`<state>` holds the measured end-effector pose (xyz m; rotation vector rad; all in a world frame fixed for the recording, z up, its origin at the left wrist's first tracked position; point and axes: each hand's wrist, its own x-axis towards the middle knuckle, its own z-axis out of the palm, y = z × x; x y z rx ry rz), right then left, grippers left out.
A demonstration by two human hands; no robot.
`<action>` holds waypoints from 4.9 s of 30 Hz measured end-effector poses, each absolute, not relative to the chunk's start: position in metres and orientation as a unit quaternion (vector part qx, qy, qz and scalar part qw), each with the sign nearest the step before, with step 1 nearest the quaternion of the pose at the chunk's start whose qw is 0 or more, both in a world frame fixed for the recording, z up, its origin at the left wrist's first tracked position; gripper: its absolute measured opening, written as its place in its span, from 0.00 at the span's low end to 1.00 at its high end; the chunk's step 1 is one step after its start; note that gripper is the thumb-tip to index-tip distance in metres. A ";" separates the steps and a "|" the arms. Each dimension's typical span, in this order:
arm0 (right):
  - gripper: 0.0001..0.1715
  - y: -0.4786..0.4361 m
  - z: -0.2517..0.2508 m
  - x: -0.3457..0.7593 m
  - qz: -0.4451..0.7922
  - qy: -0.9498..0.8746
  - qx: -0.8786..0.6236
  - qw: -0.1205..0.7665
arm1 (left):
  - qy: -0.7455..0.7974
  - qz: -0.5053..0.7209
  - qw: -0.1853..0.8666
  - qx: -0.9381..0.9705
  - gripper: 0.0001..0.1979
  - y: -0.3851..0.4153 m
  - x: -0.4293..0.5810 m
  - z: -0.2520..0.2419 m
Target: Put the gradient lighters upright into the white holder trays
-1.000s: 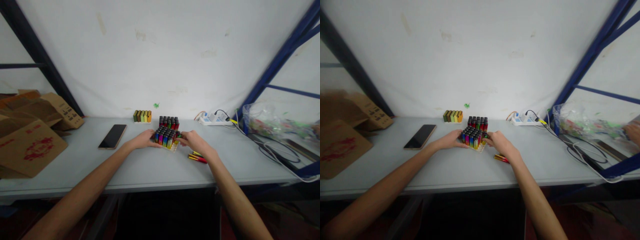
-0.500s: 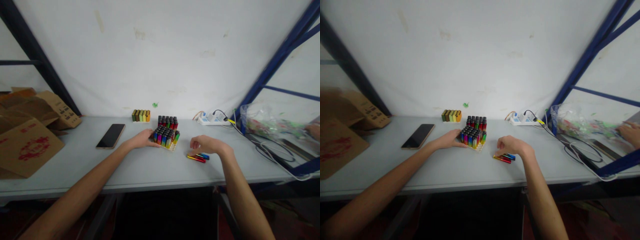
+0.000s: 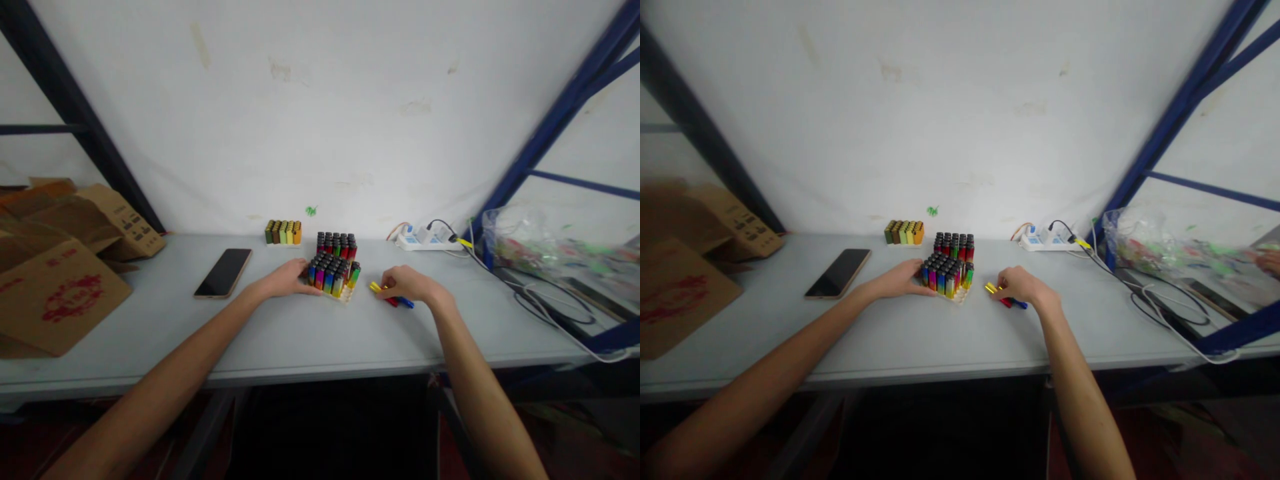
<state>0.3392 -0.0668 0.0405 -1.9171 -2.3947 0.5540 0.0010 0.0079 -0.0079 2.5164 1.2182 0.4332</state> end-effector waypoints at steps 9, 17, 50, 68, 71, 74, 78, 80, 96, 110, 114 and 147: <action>0.22 -0.060 0.040 0.346 0.187 -0.793 -0.565 0.129 | 0.431 0.161 0.158 0.874 0.34 0.007 0.002 -0.007; 0.33 -0.073 0.058 0.338 0.265 -0.792 -0.505 0.218 | 0.436 0.151 0.161 0.872 0.35 0.005 0.002 -0.004; 0.36 -0.077 0.063 0.311 0.070 -0.773 -0.545 0.318 | 0.419 0.148 0.172 0.879 0.35 0.003 0.004 -0.001; 0.38 -0.077 0.050 0.288 0.250 -0.737 -0.546 0.311 | 0.430 0.162 0.159 0.874 0.36 0.005 0.002 -0.004; 0.34 -0.074 0.046 0.283 0.235 -0.693 -0.595 0.333 | 0.430 0.157 0.157 0.875 0.36 0.004 0.002 -0.004; 0.27 -0.070 0.042 0.281 0.233 -0.683 -0.611 0.325 | 0.433 0.154 0.158 0.874 0.37 0.004 0.002 -0.004; 0.22 -0.068 0.038 0.283 0.209 -0.715 -0.602 0.287 | 0.430 0.154 0.165 0.874 0.36 0.004 0.002 -0.003; 0.19 -0.067 0.038 0.284 0.181 -0.733 -0.600 0.265 | 0.427 0.149 0.165 0.876 0.37 0.004 0.003 -0.003; 0.27 -0.082 0.053 0.297 0.290 -0.789 -0.440 0.316 | 0.416 0.154 0.160 0.882 0.35 0.005 0.002 -0.004; 0.19 -0.079 0.046 0.284 0.205 -0.761 -0.514 0.338 | 0.403 0.153 0.157 0.888 0.35 0.008 0.002 -0.006; 0.17 -0.083 0.050 0.282 0.231 -0.757 -0.518 0.324 | 0.398 0.153 0.155 0.891 0.34 0.008 0.002 -0.006; 0.24 -0.081 0.047 0.286 0.221 -0.777 -0.545 0.225 | 0.407 0.157 0.160 0.885 0.34 0.006 0.002 -0.004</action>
